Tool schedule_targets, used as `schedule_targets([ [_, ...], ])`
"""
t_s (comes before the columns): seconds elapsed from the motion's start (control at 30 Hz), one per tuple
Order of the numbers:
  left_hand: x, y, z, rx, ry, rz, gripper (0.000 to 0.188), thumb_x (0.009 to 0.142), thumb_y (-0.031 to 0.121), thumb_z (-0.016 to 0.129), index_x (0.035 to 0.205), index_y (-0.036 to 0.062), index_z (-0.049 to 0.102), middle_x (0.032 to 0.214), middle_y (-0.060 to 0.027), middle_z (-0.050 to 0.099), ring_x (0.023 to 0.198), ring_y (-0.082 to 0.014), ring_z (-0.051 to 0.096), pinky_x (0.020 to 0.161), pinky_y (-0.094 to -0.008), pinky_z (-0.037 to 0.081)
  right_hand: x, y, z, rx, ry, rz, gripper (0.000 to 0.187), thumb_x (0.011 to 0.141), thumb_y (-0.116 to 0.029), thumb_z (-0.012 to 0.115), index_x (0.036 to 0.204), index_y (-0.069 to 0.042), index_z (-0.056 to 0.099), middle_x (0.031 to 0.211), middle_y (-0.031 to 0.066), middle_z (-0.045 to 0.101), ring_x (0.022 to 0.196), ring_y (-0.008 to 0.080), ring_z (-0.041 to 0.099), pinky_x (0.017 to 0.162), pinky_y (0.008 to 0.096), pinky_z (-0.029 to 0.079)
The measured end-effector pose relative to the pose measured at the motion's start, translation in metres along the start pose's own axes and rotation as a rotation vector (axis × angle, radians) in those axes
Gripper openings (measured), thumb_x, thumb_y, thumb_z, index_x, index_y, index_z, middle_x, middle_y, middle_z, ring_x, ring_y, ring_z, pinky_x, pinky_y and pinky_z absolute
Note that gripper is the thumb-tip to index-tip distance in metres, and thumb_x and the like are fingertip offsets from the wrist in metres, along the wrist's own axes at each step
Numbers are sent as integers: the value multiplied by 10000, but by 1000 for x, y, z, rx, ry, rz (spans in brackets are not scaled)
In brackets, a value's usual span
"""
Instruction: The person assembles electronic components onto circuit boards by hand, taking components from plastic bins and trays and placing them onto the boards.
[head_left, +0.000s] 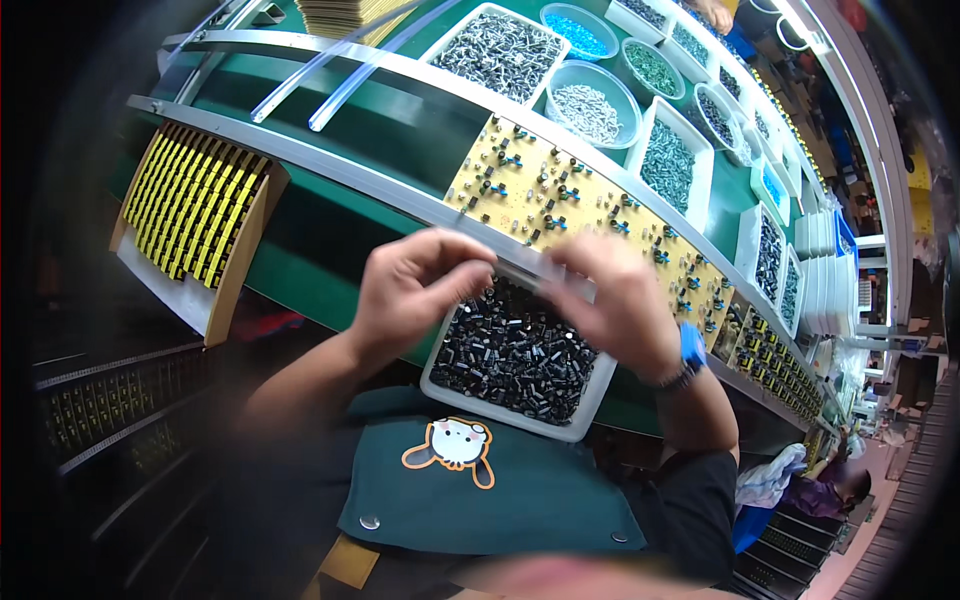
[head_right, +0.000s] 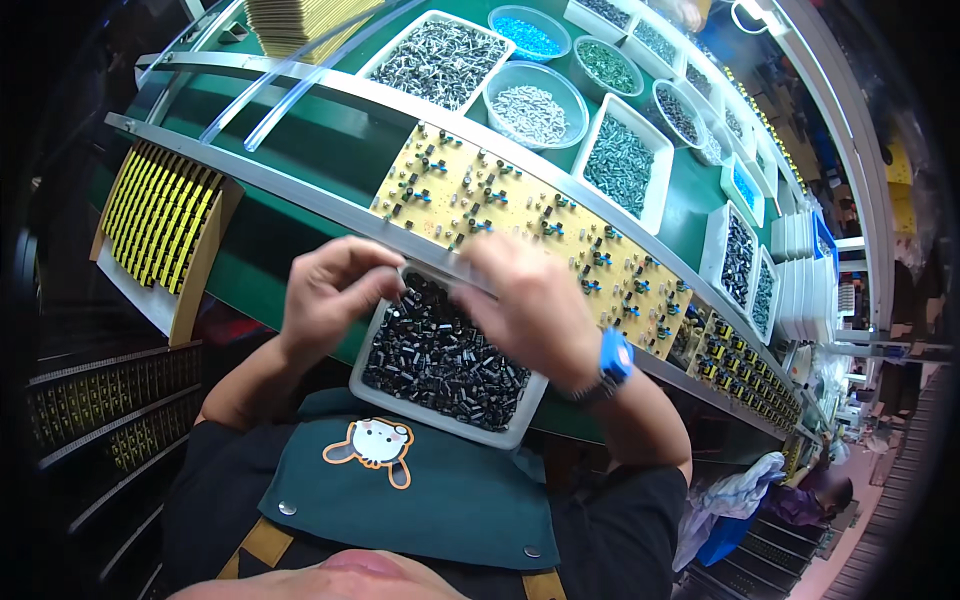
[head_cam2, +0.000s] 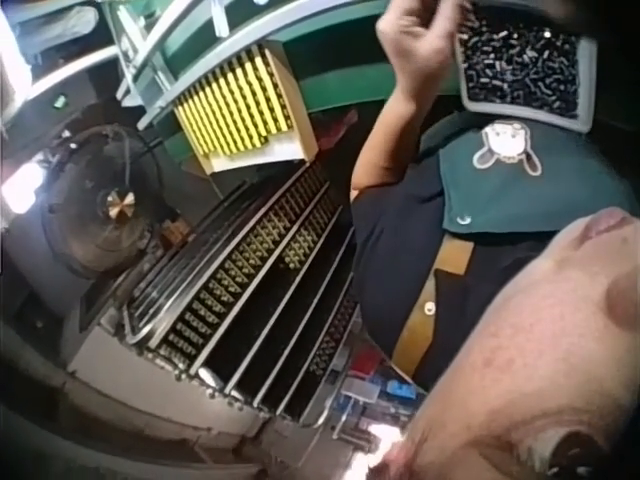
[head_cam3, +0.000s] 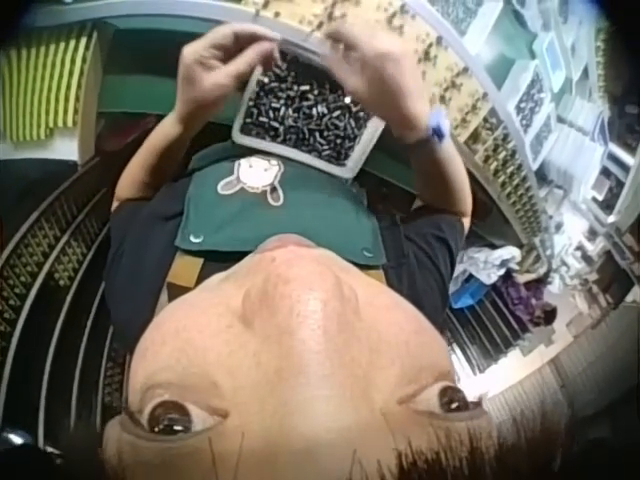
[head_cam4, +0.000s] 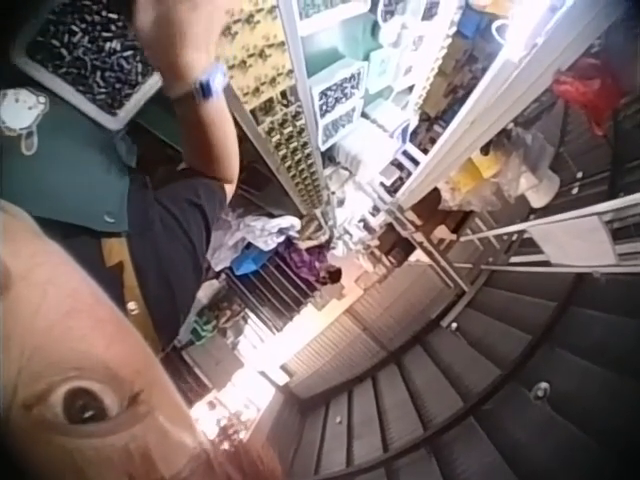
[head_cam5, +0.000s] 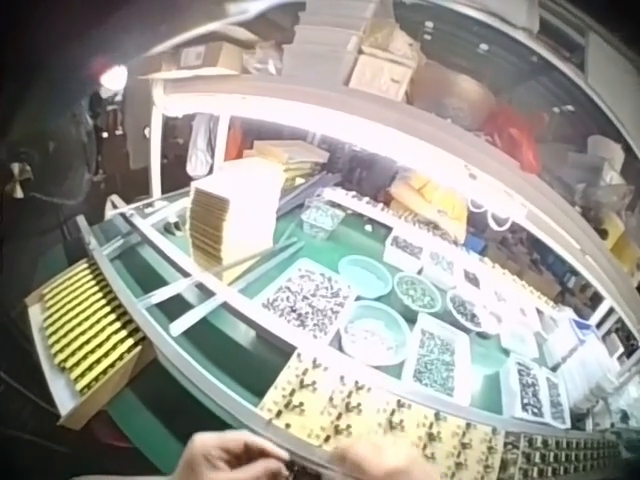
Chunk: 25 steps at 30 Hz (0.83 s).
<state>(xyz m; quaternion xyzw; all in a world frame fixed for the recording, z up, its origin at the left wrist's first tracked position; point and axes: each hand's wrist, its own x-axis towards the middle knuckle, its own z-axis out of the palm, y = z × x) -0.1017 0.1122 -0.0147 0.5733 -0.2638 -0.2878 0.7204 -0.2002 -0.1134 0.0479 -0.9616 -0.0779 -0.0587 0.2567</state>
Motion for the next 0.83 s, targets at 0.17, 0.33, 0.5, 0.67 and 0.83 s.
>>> schedule_targets([
  [0.17,21,11,-13,-137,130,-34,237,995,-13,668,1225,-63,697,1037,-130,751,877,-125,700,834,-220,581,-53,-22,34,-114,-217,15,212,852,-48,744,1057,-28,696,931,87,672,811,272,642,740,359,533],
  [0.33,37,16,-21,13,113,33,208,988,-28,660,1188,-57,709,1033,-117,748,867,-128,690,823,-221,575,-69,-12,49,-82,-119,-2,180,852,-13,731,1030,-27,704,904,76,673,790,260,639,721,342,531],
  [0.5,78,22,-45,713,112,351,179,969,-36,663,1137,-46,723,1004,-93,740,833,-128,666,787,-232,562,-69,-5,48,72,34,-49,158,849,25,722,998,-28,714,880,68,683,743,239,621,701,330,531],
  [0.67,103,27,-46,962,27,475,158,950,-41,663,1092,-33,733,974,-85,728,803,-138,641,763,-259,551,-71,-10,48,226,147,22,151,853,43,725,985,-30,725,875,67,704,717,217,604,698,321,532],
  [0.83,116,27,-43,1126,-36,402,168,975,-38,628,1091,-6,745,1001,-119,725,833,-164,649,804,-282,556,-75,-10,39,421,93,236,184,865,-21,768,1045,-53,748,962,79,748,814,217,634,750,329,537],
])
